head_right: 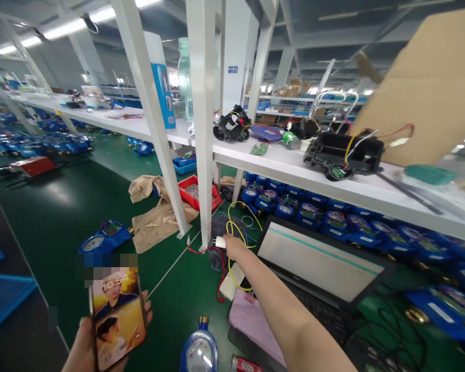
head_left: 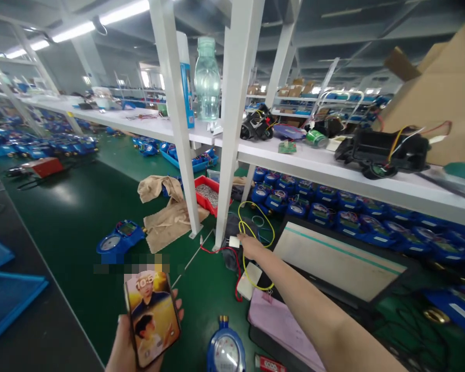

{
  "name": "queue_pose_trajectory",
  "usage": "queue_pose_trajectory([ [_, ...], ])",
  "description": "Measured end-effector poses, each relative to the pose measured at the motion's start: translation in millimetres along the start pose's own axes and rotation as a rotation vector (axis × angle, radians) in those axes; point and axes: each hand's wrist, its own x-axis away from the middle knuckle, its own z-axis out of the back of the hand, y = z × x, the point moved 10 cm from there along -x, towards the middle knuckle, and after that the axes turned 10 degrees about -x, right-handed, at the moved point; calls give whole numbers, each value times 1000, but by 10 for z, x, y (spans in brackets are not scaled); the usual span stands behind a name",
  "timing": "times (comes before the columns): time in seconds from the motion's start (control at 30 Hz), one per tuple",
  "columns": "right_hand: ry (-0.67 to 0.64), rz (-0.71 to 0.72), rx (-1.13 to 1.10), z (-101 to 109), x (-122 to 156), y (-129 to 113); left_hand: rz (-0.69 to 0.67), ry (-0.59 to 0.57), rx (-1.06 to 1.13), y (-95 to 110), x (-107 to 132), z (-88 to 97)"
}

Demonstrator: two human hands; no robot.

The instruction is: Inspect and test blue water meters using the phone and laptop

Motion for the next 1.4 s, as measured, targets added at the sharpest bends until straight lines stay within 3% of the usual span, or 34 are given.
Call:
queue_pose_trajectory([
  [0.1, 38, 21, -135, 105, 518, -105, 58, -231, 1, -171, 94, -377],
  [0.2, 90, 67, -332, 262, 1309, -291, 166, -477, 18, -391, 360, -832],
  [0.33, 224, 294, -881, 559, 2430, -707, 333, -629, 101, -715, 900, -1253],
  [0.43, 310, 398, -1008, 699, 3050, -887, 331, -709, 139, -890, 1305, -1383],
  [0.57, 416, 460, -868, 767, 3647, -884, 331, -884, 116, -1208, 1783, -1385],
  [0.67, 480, 519, -755, 719, 4027, -733, 307, -992, 98, -1538, 2013, -1283],
  [0.77, 555, 563, -682, 602, 4383, -473, 287, -1006, 92, -1989, 2088, -1073],
  [0.9, 653, 554, -544, 314, 4821, -140, 398, -1097, 18, -2689, 2207, -749],
  [0.97, 683, 520, -505, 135, 5006, -33, 429, -1111, 0, -2895, 2243, -605],
  [1.07, 682, 456, -445, -120, 5211, 2, 439, -1116, -31, -3007, 2300, -480],
  [1.2, 629, 390, -296, -342, 5339, -104, 387, -1217, -50, -2930, 2442, -497],
  [1.4, 792, 446, -140, -236, 5387, -90, 318, -1264, -41, -2866, 2502, -608],
])
